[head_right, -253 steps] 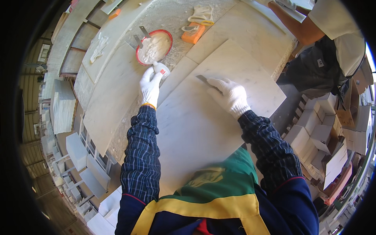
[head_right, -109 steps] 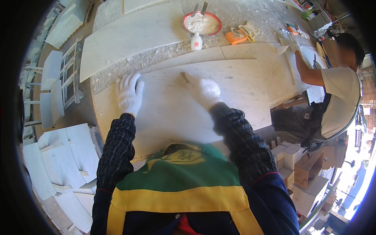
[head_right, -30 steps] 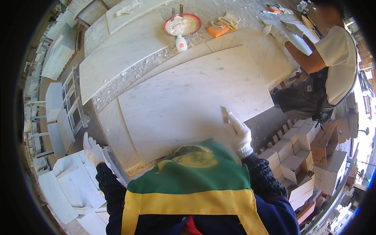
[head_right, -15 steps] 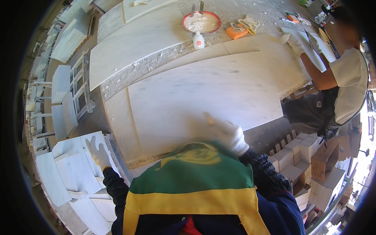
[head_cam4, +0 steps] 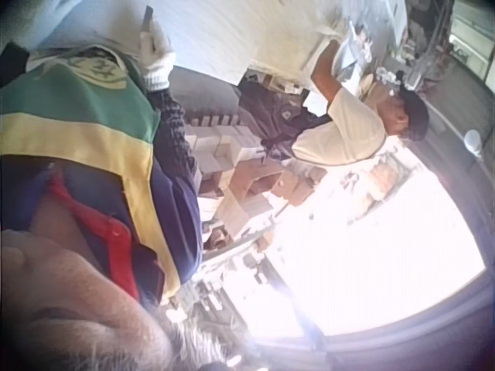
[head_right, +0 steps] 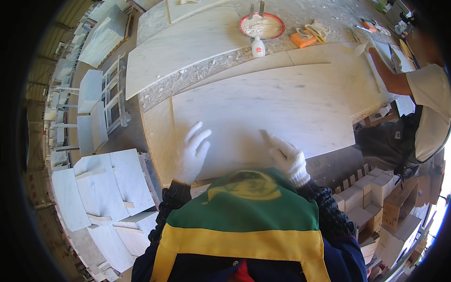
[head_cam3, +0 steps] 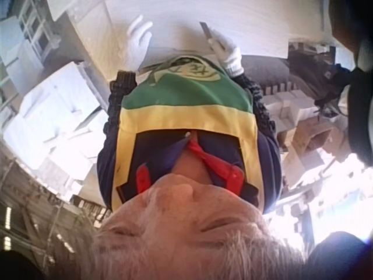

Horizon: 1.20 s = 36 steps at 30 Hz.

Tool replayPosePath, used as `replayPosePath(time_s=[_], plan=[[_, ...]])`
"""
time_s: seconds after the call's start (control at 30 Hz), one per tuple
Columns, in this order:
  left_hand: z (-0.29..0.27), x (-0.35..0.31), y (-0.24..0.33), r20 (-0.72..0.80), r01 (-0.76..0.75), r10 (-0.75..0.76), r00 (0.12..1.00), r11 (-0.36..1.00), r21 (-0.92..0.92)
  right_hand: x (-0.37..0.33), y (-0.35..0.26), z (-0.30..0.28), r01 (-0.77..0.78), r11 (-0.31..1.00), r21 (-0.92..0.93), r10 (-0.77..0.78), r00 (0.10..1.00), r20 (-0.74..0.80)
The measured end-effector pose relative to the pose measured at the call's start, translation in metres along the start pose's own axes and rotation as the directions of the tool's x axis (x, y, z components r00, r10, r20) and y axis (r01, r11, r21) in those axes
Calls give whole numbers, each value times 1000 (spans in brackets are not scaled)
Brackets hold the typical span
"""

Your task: The person scrapes and wipes a white stone slab on a workbench using a small metal scraper and a cloth. They then lift the slab, walk to a nearby rack, and place it on top of other slabs before returning to the workbench.

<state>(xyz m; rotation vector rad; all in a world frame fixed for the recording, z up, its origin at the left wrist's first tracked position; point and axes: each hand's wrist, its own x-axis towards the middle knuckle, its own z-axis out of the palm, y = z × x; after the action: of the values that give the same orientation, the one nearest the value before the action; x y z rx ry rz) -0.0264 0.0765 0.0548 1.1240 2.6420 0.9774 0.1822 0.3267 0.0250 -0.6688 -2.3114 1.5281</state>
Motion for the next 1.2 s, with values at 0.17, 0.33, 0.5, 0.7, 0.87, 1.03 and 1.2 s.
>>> replayPosePath(time_s=[0.17, 0.33, 0.5, 0.7, 0.87, 1.03, 1.2], plan=[[22, 23, -3, 39, -118, 112, 993, 949, 292, -4, -2, -4, 13, 999, -39, -12, 1000, 27], [26, 60, -32, -58, -132, 165, 985, 919, 373, -1, -6, -10, -271, 942, 197, 272, 962, 22], [35, 85, -44, -94, -172, 220, 971, 914, 367, 35, -6, -25, -222, 959, 175, 238, 968, -77], [38, 86, -38, -85, -137, 186, 979, 905, 403, 122, -3, -57, -164, 978, 131, 187, 963, -194], [34, 87, -33, -79, -123, 164, 983, 918, 378, 231, 7, -74, -102, 993, -62, 88, 976, -200], [32, 88, -30, -81, -121, 160, 984, 925, 360, 324, 22, -68, 16, 920, -392, -101, 975, -196], [31, 89, -29, -55, -111, 139, 989, 926, 360, 368, 28, -61, 52, 822, -568, -186, 966, -181]])
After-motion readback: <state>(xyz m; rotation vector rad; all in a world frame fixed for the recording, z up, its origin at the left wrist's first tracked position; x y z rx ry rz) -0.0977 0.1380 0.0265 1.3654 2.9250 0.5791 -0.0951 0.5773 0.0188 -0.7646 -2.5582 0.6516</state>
